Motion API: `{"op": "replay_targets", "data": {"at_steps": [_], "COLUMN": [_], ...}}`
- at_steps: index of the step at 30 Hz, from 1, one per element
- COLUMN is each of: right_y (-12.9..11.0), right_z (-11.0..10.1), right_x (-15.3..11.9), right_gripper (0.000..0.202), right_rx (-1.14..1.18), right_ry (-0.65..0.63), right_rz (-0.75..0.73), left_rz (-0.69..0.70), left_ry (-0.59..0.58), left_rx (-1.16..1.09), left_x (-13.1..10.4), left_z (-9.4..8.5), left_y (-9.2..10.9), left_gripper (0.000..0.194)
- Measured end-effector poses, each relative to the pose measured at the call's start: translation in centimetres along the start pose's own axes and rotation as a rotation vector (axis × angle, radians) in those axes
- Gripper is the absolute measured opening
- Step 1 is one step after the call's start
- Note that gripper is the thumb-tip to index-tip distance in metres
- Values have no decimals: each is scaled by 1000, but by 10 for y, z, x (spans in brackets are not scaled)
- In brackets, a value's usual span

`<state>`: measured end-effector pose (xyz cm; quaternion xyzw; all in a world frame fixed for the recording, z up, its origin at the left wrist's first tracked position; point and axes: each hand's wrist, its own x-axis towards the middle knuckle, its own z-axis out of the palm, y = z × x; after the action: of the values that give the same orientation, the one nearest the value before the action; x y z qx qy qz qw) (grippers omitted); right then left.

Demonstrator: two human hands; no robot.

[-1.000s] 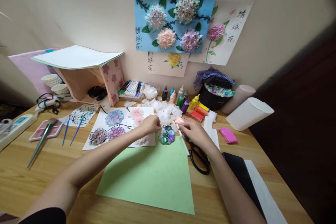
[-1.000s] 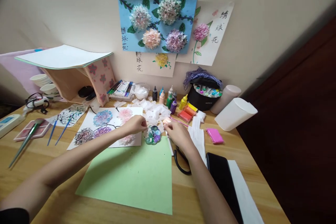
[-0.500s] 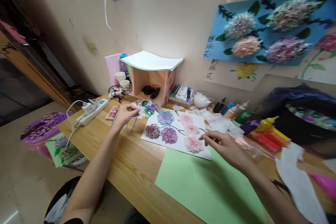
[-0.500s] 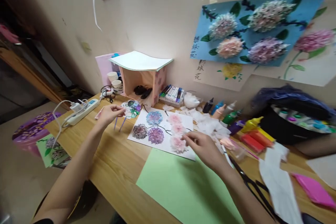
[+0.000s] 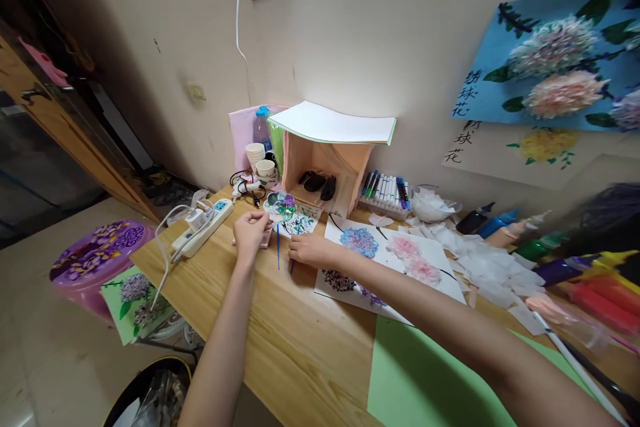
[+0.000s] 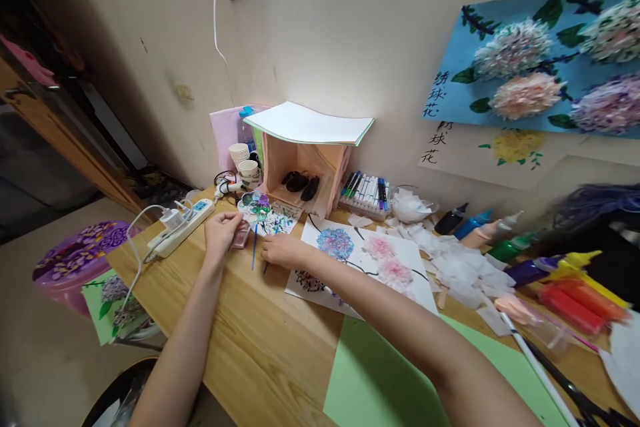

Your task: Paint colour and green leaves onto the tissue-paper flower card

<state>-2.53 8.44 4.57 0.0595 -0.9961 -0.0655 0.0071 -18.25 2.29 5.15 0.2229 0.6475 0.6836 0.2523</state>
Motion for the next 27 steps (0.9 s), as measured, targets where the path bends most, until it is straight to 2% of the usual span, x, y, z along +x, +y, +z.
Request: {"op": "replay_targets", "data": {"at_steps": [6,11,14,16,20,22,24,27], "right_y": [2,10,18,26,45,53,60,65], "right_z": [3,-5,-15,-21,-23,-17,-10,0], "right_x": [8,3,-13,-28,-47,-45,-37,-24], "right_gripper": [20,17,12,10,19,16,13,11], "right_rx": [-36,17,75,121,278,552,788,851], "right_ry": [-32,30,159,293,574,770,907,921], "right_rz": [-187,-190,-41,136,476,652,776,821], "left_rz": [-29,-18,-2,10,37,40,30,17], "left_ry": [68,101,106,108,134,150,149,119], "left_rx": [-78,-110,-111,-106,-92,-86,-78,-61], "left_x": [2,4,4,5,7,8,10,11], "left_z": [-2,-5,-7,-9,-14,-15,-15,-14], "left_y": [-5,-8,-9,-10,-9,-10,-11,-16], "left_gripper": [12,13,15,17,18,16,14,14]}}
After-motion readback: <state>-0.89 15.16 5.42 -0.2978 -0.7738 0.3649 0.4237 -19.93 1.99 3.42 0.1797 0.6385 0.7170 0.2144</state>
